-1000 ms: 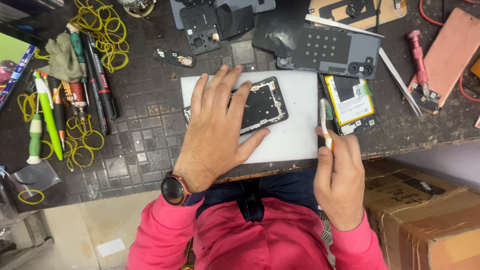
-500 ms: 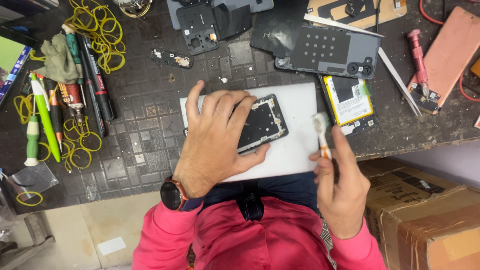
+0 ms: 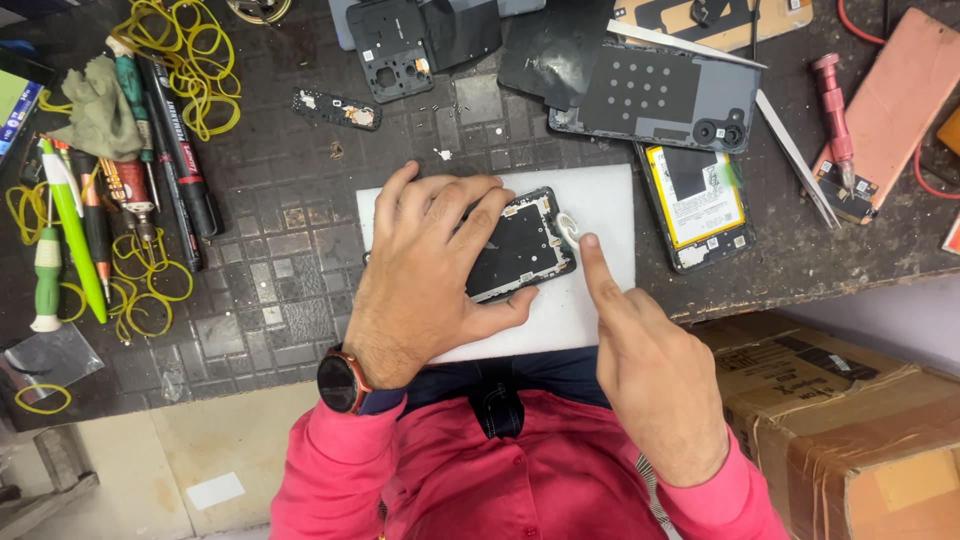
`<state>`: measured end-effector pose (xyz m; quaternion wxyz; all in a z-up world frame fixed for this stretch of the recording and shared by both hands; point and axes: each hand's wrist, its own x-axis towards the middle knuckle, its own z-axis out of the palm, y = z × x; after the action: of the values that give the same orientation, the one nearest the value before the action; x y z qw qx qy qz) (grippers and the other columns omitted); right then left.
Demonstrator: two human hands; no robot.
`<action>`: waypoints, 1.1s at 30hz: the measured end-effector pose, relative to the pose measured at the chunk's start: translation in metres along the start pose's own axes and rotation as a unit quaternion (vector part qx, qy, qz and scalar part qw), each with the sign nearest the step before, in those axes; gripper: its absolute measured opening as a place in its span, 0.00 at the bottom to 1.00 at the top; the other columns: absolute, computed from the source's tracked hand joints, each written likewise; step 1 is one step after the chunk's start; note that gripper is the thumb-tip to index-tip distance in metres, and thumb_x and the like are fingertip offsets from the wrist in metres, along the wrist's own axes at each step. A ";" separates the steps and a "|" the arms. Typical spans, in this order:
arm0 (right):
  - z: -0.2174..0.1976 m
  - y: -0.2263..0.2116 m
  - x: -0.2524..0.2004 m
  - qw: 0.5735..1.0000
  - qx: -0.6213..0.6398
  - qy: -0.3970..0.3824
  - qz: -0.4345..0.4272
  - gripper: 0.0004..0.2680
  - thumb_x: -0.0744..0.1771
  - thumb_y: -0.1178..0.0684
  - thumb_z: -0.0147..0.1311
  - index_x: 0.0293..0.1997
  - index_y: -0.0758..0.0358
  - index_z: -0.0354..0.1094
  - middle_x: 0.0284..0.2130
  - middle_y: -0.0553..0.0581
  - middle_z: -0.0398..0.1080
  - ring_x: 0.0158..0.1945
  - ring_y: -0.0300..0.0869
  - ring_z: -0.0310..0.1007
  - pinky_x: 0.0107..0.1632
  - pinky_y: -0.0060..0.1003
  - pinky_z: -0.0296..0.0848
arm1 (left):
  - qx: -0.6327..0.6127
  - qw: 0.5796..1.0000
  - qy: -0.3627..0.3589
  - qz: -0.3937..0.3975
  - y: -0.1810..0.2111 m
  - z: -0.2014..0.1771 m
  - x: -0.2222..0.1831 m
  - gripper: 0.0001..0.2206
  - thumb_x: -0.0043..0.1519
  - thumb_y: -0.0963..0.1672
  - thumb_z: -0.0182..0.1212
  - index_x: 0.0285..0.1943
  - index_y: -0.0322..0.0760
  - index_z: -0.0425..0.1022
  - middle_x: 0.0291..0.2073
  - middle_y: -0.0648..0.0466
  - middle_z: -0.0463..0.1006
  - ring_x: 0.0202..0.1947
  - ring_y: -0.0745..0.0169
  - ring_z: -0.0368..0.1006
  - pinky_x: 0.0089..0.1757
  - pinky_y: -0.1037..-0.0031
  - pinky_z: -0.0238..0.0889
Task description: The person scrapes adhesive residue from the inside of a disassembled smartphone chassis using a metal tool, then brushes the interior and the exposed battery and motherboard with a toothbrush. The work is performed on a cluttered workbench with other phone parts and tools visible.
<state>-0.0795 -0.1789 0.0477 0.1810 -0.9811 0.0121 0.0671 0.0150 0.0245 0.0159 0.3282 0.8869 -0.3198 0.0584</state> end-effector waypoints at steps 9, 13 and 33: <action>-0.021 -0.026 0.007 0.988 -0.129 -0.067 0.052 0.26 0.65 0.57 0.49 0.74 0.40 0.55 0.27 0.58 0.67 0.18 0.54 0.71 0.24 0.48 0.73 | 0.001 1.000 -0.003 -0.004 0.000 -0.001 0.001 0.33 0.49 0.53 0.75 0.60 0.32 0.72 0.57 0.51 0.72 0.59 0.47 0.65 0.66 0.43 0.47; -0.021 -0.026 0.008 0.983 -0.158 -0.073 0.055 0.25 0.66 0.57 0.48 0.74 0.38 0.56 0.27 0.58 0.68 0.19 0.53 0.72 0.23 0.48 0.73 | 0.004 1.000 -0.007 -0.004 -0.001 -0.002 0.001 0.33 0.49 0.53 0.75 0.60 0.32 0.72 0.57 0.51 0.72 0.60 0.48 0.65 0.66 0.43 0.47; -0.018 -0.026 0.008 0.986 -0.150 -0.050 0.049 0.25 0.66 0.59 0.48 0.73 0.41 0.57 0.26 0.57 0.68 0.19 0.53 0.72 0.24 0.48 0.72 | 0.019 1.000 -0.010 -0.020 0.003 -0.001 0.001 0.32 0.50 0.54 0.74 0.60 0.34 0.74 0.57 0.53 0.72 0.58 0.51 0.66 0.65 0.44 0.46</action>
<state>-0.0684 -0.1609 0.0726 0.0287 -0.9908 0.0407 0.1262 0.0143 0.0230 0.0189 0.3094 0.8997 -0.3040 0.0486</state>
